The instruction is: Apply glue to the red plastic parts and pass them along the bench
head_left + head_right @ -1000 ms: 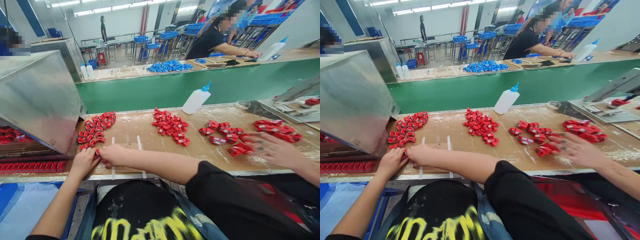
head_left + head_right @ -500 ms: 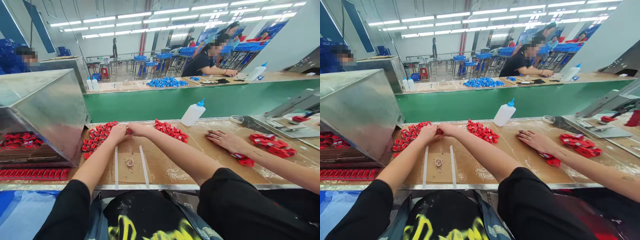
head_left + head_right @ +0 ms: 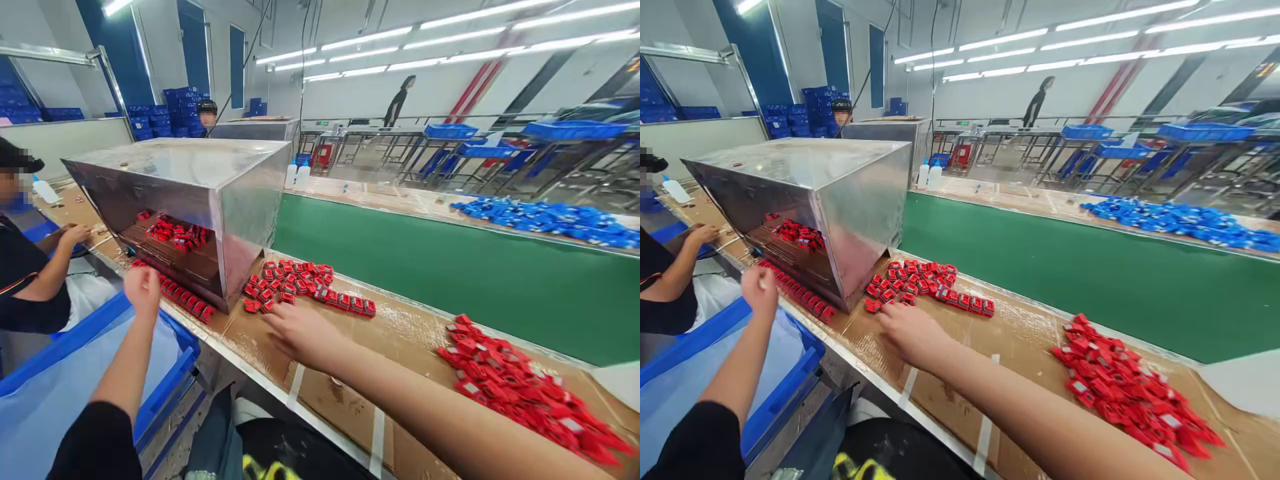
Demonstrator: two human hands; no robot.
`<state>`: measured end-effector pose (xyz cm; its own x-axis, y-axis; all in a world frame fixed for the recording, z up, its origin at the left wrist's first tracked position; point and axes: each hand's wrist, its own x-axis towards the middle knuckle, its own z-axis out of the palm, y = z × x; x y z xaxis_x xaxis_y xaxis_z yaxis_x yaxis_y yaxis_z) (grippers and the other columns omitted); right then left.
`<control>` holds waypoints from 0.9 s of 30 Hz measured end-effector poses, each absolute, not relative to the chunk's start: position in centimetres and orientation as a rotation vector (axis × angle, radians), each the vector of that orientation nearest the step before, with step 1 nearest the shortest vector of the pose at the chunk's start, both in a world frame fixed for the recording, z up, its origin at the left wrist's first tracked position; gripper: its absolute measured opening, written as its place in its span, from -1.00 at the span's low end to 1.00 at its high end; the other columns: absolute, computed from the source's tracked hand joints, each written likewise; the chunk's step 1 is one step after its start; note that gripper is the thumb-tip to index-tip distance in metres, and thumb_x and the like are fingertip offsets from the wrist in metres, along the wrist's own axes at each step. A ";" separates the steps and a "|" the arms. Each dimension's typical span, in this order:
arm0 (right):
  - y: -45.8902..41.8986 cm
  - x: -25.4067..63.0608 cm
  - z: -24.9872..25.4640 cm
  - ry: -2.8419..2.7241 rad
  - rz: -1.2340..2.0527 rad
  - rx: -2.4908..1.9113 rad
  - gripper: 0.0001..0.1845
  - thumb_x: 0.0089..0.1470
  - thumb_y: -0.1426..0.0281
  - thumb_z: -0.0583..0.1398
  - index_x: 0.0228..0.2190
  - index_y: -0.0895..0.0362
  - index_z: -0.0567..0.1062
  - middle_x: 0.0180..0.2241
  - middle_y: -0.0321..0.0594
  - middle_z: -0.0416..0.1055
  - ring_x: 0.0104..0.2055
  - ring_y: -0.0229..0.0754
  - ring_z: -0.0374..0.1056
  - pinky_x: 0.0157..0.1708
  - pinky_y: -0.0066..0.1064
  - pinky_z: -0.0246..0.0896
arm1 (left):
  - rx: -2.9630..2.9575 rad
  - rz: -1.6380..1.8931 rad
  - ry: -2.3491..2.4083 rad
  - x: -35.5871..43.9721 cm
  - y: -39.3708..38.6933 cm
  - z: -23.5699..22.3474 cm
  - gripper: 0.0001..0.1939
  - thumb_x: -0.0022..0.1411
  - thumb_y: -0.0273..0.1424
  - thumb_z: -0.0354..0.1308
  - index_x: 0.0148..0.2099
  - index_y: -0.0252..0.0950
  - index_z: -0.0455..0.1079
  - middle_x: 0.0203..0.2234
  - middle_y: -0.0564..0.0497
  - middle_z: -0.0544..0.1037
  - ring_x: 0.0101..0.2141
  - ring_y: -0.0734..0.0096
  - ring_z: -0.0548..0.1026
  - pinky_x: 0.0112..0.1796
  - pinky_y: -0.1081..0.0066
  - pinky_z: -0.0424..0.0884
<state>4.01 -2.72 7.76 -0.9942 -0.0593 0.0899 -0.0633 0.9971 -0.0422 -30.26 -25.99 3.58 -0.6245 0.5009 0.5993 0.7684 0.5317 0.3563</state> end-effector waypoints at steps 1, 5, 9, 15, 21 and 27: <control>-5.1 1.5 7.2 -3.036 0.045 0.207 -0.76 0.29 0.34 0.11 -0.10 0.18 0.48 -0.09 0.02 0.48 -0.08 -0.02 0.45 -0.11 -0.25 0.42 | -0.905 -0.832 -2.401 -32.8 -26.9 4.5 -0.44 0.44 -0.31 -0.39 0.06 -0.39 0.42 -0.12 -0.32 0.51 0.03 -0.01 0.44 0.07 -0.07 0.30; -11.4 -7.5 3.8 -2.934 -0.013 0.266 -0.65 0.32 0.41 0.04 0.09 0.24 0.36 0.23 0.22 0.28 0.06 0.02 0.41 -0.09 -0.23 0.43 | -0.711 -0.716 -2.609 -38.2 -26.6 6.0 -0.55 0.27 -0.28 -0.03 0.07 -0.46 0.42 -0.06 -0.32 0.49 0.06 -0.07 0.42 0.08 0.04 0.34; -12.7 -10.5 0.5 -2.891 -0.053 0.243 -0.57 0.38 0.41 -0.05 0.19 0.28 0.27 0.36 0.31 0.10 0.21 0.08 0.31 0.05 -0.14 0.38 | -0.729 -0.562 -2.695 -38.9 -26.5 3.6 -0.47 0.23 -0.20 0.09 0.12 -0.45 0.42 0.07 -0.35 0.42 0.14 -0.15 0.34 0.15 0.04 0.29; -9.3 -4.6 0.1 -2.965 -0.144 0.386 -0.58 0.39 0.46 -0.09 0.20 0.24 0.25 0.32 0.29 0.14 0.03 0.03 0.39 -0.15 -0.17 0.45 | -0.900 -0.395 -2.626 -37.2 -27.8 0.3 -0.38 0.31 0.01 0.02 0.16 -0.35 0.47 0.14 -0.35 0.30 0.19 -0.23 0.23 0.23 -0.05 0.13; -7.0 -0.8 1.5 -3.095 -0.070 0.284 -0.56 0.42 0.35 -0.09 0.25 0.16 0.18 0.29 0.17 0.17 -0.05 -0.01 0.37 -0.34 -0.29 0.41 | -1.110 -0.353 -2.468 -33.7 -27.9 -0.4 -0.42 0.33 0.07 0.04 0.11 -0.24 0.53 0.05 -0.26 0.35 0.14 -0.16 0.31 0.16 0.00 0.24; -7.7 -2.1 0.5 -3.106 -0.026 0.004 -0.39 0.41 0.09 -0.10 0.33 0.14 0.04 0.20 0.21 0.25 -0.07 0.07 0.42 -0.29 -0.20 0.41 | -1.417 -0.358 -2.390 -34.5 -26.6 -1.6 -0.48 0.43 -0.08 -0.14 0.04 -0.30 0.52 0.06 -0.22 0.46 0.14 -0.04 0.37 0.18 0.10 0.24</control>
